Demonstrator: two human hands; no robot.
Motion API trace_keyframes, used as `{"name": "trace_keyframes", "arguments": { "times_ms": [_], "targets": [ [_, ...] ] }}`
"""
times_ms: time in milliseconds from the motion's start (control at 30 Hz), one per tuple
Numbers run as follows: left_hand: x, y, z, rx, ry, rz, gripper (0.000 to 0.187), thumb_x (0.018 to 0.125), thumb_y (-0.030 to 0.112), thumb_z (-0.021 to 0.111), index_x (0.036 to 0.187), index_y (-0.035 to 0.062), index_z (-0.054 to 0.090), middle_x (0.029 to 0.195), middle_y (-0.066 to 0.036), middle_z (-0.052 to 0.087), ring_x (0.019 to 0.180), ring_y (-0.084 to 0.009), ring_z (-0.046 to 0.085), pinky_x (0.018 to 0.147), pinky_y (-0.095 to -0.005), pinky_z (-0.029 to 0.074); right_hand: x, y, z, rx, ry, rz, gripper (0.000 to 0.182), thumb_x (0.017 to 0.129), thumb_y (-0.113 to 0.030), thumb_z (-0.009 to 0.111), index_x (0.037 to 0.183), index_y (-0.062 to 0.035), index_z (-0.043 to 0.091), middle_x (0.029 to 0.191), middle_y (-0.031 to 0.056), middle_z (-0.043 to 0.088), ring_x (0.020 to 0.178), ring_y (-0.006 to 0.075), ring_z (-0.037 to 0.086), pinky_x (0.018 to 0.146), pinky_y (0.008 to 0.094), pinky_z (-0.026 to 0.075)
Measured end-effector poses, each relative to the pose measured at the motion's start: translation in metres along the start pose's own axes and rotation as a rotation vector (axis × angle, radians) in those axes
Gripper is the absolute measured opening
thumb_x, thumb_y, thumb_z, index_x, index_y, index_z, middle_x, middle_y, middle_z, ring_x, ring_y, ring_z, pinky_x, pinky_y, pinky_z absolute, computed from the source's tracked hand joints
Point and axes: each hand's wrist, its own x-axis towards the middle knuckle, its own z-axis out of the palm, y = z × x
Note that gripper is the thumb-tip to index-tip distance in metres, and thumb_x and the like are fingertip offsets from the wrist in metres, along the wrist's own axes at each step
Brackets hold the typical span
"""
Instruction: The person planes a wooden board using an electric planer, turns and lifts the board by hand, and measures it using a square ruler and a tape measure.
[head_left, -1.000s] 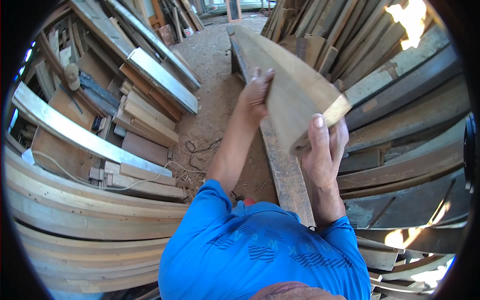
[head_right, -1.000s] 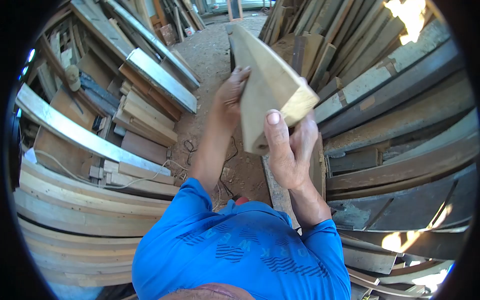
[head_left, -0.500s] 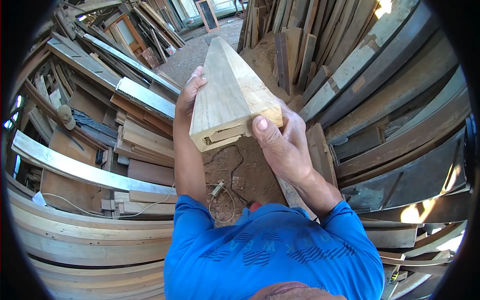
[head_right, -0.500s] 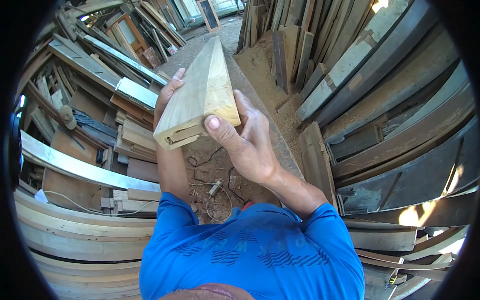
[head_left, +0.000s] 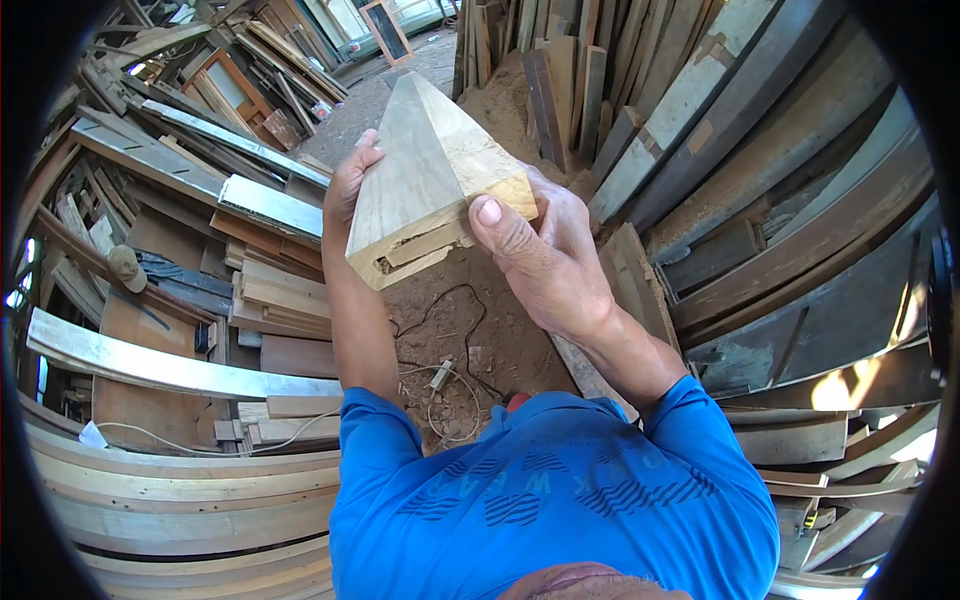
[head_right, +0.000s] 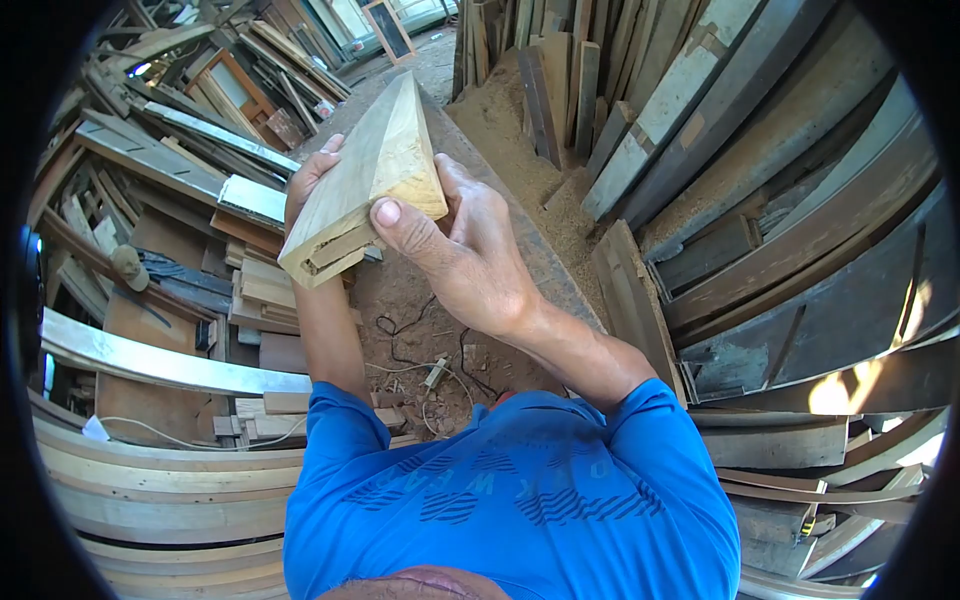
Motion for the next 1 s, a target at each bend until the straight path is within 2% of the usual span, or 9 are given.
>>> {"name": "trace_keyframes", "arguments": {
  "times_ms": [167,267,400,500,600,700,800,900,1000],
  "targets": [
    [0.007,-0.001,-0.011,-0.100,-0.142,-0.052,0.061,0.094,0.009,0.047,0.150,-0.0046,0.026,0.139,-0.026,0.052,0.117,-0.0316,0.065,0.099,-0.0427,0.056,-0.001,-0.002,0.001,0.042,0.007,-0.025,0.067,0.096,-0.039,0.069,0.131,0.0141,0.046,0.116,0.0165,0.061,0.108,0.0168,0.058,0.091,0.0310,0.051],
    [0.011,-0.003,-0.019,-0.208,-0.197,-0.072,0.056,0.095,0.013,0.048,0.146,-0.0023,0.032,0.136,-0.030,0.054,0.119,-0.0377,0.062,0.109,-0.0525,0.046,0.000,-0.002,0.004,0.055,0.012,-0.089,0.068,0.097,-0.037,0.069,0.134,0.0144,0.044,0.118,0.0177,0.061,0.110,0.0179,0.059,0.092,0.0320,0.051],
    [0.010,-0.002,-0.017,-0.283,-0.270,-0.121,0.055,0.094,0.016,0.049,0.143,-0.0049,0.036,0.133,-0.030,0.057,0.119,-0.0382,0.063,0.109,-0.0514,0.046,-0.001,-0.009,0.004,0.034,-0.008,-0.085,0.070,0.096,-0.035,0.070,0.136,0.0151,0.042,0.121,0.0195,0.060,0.112,0.0188,0.059,0.094,0.0324,0.052],
    [0.009,-0.007,-0.016,-0.221,-0.132,-0.064,0.052,0.095,0.018,0.049,0.140,-0.0070,0.042,0.130,-0.030,0.060,0.117,-0.0373,0.064,0.109,-0.0496,0.046,-0.003,-0.010,0.002,0.027,-0.006,-0.083,0.070,0.096,-0.034,0.070,0.137,0.0153,0.040,0.122,0.0202,0.059,0.112,0.0192,0.059,0.095,0.0328,0.052],
    [0.009,-0.006,-0.014,-0.275,-0.201,-0.116,0.049,0.099,0.022,0.047,0.138,-0.0090,0.047,0.127,-0.029,0.063,0.114,-0.0363,0.066,0.108,-0.0477,0.047,-0.003,-0.012,0.001,0.021,-0.012,-0.062,0.070,0.096,-0.033,0.071,0.136,0.0154,0.041,0.122,0.0206,0.060,0.113,0.0197,0.059,0.095,0.0330,0.051],
    [0.009,-0.009,-0.012,-0.244,-0.179,-0.159,0.051,0.104,0.027,0.044,0.137,-0.0103,0.049,0.126,-0.028,0.064,0.113,-0.0357,0.067,0.107,-0.0466,0.049,-0.003,-0.010,-0.001,-0.002,-0.015,-0.065,0.069,0.096,-0.033,0.071,0.136,0.0150,0.041,0.121,0.0204,0.060,0.112,0.0196,0.059,0.095,0.0328,0.051],
    [0.007,-0.024,-0.017,-0.102,-0.198,-0.131,0.057,0.107,0.036,0.041,0.139,-0.0105,0.047,0.126,-0.027,0.064,0.113,-0.0355,0.067,0.104,-0.0473,0.051,-0.003,-0.012,-0.005,-0.018,-0.033,-0.034,0.067,0.095,-0.032,0.072,0.135,0.0144,0.044,0.119,0.0197,0.062,0.111,0.0190,0.060,0.095,0.0323,0.051],
    [-0.014,-0.055,0.008,-0.047,-0.155,-0.068,0.062,0.107,0.044,0.040,0.140,-0.0078,0.048,0.125,-0.026,0.064,0.113,-0.0348,0.067,0.102,-0.0476,0.052,-0.004,-0.016,-0.008,-0.039,-0.043,-0.050,0.066,0.093,-0.032,0.074,0.132,0.0136,0.048,0.115,0.0189,0.064,0.108,0.0186,0.061,0.093,0.0323,0.052],
    [-0.031,-0.098,0.024,-0.313,-0.204,0.024,0.067,0.105,0.051,0.043,0.147,-0.0016,0.041,0.135,-0.023,0.058,0.119,-0.0329,0.063,0.103,-0.0498,0.051,-0.009,-0.023,-0.013,-0.189,-0.060,-0.036,0.065,0.090,-0.030,0.077,0.130,0.0133,0.051,0.110,0.0190,0.067,0.104,0.0195,0.064,0.089,0.0331,0.053]
  ]
}}
